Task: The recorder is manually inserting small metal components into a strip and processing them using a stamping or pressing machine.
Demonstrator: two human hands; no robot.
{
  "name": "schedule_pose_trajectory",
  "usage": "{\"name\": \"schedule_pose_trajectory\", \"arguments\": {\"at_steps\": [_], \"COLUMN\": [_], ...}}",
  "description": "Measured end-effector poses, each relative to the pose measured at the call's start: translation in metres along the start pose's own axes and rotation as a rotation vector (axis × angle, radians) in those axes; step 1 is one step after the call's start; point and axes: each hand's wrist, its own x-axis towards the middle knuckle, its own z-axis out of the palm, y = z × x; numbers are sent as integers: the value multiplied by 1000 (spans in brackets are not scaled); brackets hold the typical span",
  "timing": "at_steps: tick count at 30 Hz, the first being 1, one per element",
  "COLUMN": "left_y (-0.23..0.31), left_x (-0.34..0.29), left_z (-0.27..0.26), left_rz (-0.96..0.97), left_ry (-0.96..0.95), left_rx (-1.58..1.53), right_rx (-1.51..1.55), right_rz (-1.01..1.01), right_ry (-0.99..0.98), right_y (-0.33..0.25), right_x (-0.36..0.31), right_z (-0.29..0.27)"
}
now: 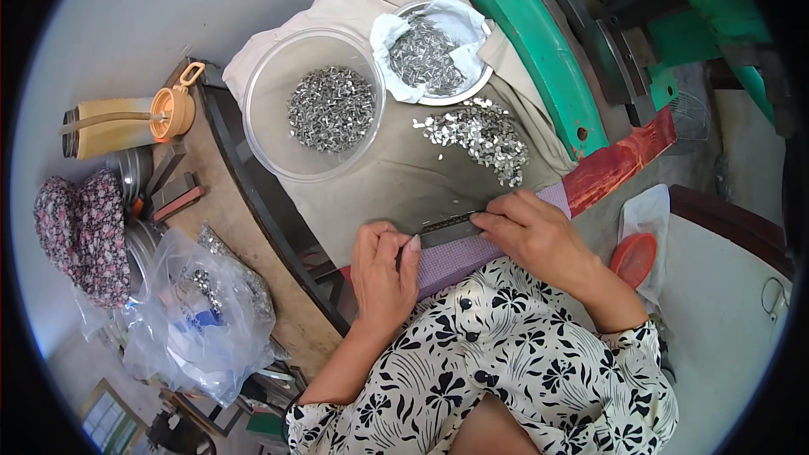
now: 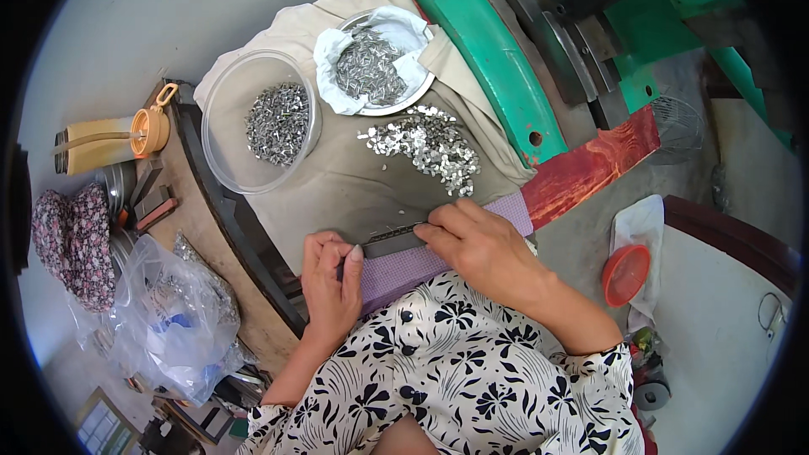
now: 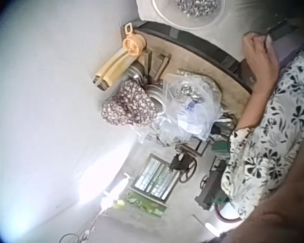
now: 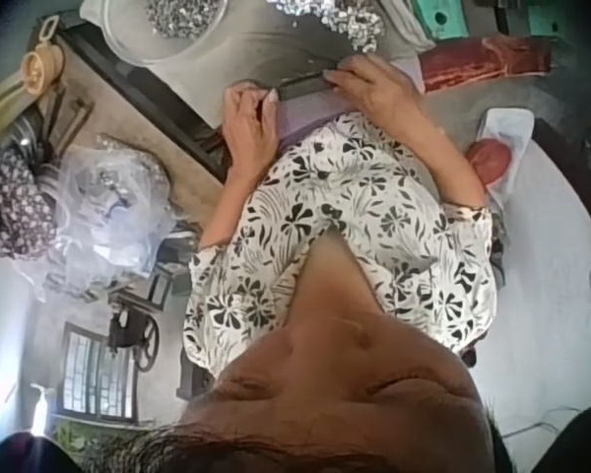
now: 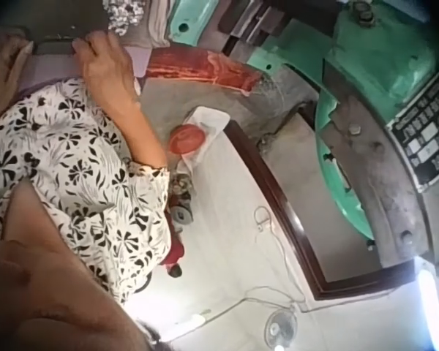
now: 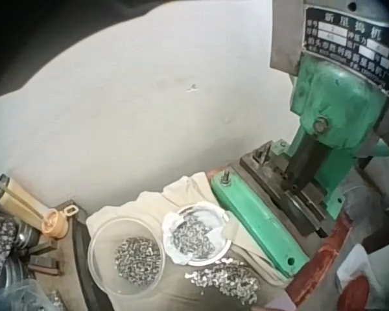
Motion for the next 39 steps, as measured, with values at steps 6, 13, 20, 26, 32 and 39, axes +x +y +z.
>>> {"name": "schedule_pose_trajectory", "arguments": {"at_steps": [6, 13, 20, 26, 32, 39], "left_y": [3, 13, 11, -6, -1, 16], "left_x": [6, 7, 6, -3, 12, 34], "left_z": [4, 5, 3, 0, -8, -8], "left_rz": [-6, -23, -116, 27, 295, 435], "left_ry": [-56, -109, -110, -186, -131, -154], "left_rx": [30, 61, -33, -46, 148, 172], "right_rx": [-14, 65, 19, 136, 62, 11], "right_rz": [10, 148, 282, 76, 4, -8], "right_ry": [-50, 9, 114, 142, 174, 275], "right_y": [2, 4, 14, 31, 31, 37], "right_x": [3, -5, -24, -33, -33, -47], "right_z": [-1, -7, 6, 9, 4, 1]}}
